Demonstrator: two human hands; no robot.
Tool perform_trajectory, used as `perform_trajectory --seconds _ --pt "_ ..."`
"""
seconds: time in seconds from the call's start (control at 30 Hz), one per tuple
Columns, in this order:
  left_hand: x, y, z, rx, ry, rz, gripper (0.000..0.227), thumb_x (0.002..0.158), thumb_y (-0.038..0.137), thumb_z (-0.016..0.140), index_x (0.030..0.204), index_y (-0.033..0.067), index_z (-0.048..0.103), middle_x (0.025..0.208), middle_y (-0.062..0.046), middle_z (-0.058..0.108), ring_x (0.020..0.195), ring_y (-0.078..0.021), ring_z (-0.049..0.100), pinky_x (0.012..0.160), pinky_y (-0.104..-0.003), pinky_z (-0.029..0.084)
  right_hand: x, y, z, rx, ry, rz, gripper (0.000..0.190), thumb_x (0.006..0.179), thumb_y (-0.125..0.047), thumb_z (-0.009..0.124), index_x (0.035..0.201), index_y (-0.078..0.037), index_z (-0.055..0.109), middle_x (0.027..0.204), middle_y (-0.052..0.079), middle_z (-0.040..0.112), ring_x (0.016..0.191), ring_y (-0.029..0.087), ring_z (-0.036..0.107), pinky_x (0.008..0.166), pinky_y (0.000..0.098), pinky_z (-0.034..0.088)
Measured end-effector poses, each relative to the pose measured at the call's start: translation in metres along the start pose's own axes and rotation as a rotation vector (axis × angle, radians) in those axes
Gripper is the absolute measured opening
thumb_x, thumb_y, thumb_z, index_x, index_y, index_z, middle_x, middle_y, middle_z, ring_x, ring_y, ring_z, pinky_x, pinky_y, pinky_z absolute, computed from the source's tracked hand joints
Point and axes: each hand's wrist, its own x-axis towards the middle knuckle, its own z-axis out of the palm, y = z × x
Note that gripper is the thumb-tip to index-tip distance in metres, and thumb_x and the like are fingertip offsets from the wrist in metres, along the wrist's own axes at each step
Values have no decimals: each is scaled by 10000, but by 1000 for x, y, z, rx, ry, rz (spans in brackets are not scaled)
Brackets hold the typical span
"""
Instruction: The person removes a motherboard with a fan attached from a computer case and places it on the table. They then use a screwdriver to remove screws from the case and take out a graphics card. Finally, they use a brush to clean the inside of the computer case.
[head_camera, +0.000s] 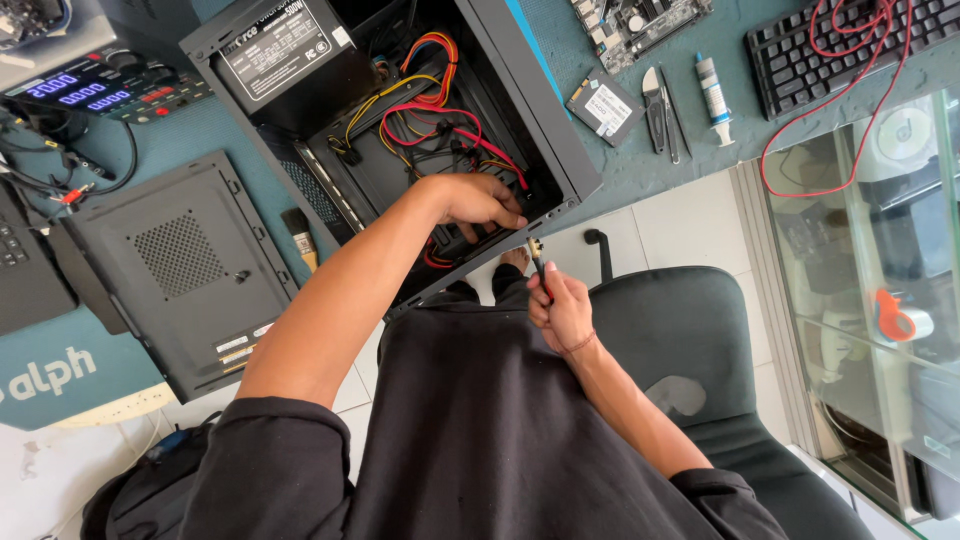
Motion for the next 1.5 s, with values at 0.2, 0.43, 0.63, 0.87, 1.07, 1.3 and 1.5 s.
perform_trajectory --seconds 0.2,0.43,0.63,0.87,1.07,1.3,1.5 --pt "-2 -1 0 -3 11 8 534 767 334 748 1179 22 613 1149 -182 568 1091 -414 570 789 -591 521 7 13 -11 -185 33 -332 331 998 -123 519 755 88 596 538 -8 296 390 93 406 350 220 349" --pt "5 -7 -3 -11 5 4 554 757 354 763 1183 33 612 1155 -190 578 1092 -424 569 798 -607 509 27 5 -30 -1021 291 -1047 117 768 -158 786 815 -131 683 590 39 523 535 243 585 483 307 459" --pt "7 -6 -4 -18 -20 -2 627 743 349 778 1219 -4 573 1192 -227 554 1114 -459 547 803 -628 494 30 0 -37 -974 184 -803 283 954 -230 545 743 -151 716 518 57 574 517 278 601 493 339 463" --pt "18 -14 -4 -30 -5 5 567 747 329 789 1178 9 606 1139 -187 575 1070 -423 576 777 -617 508 17 4 -24 -970 272 -951 121 859 -198 702 760 -132 682 578 71 610 578 292 631 515 351 486" --pt "15 -14 -4 -42 12 5 552 754 330 780 1177 17 612 1121 -165 570 1054 -394 582 785 -612 509 14 9 -13 -936 350 -964 165 773 -220 790 822 -138 656 656 66 602 650 289 627 562 374 497" --pt "15 -14 -3 -45 19 -10 522 763 326 769 1164 29 616 1076 -138 578 1021 -368 590 791 -620 498 -2 -6 -5 -886 245 -743 270 932 -228 584 701 -129 684 499 -5 617 538 210 643 536 323 508" --pt "9 -9 -1 -44 29 -25 479 772 335 758 1138 51 633 1028 -100 573 990 -314 592 797 -591 508 0 2 -6 -896 371 -943 108 818 -207 770 810 -117 711 576 63 639 588 267 649 500 327 510"
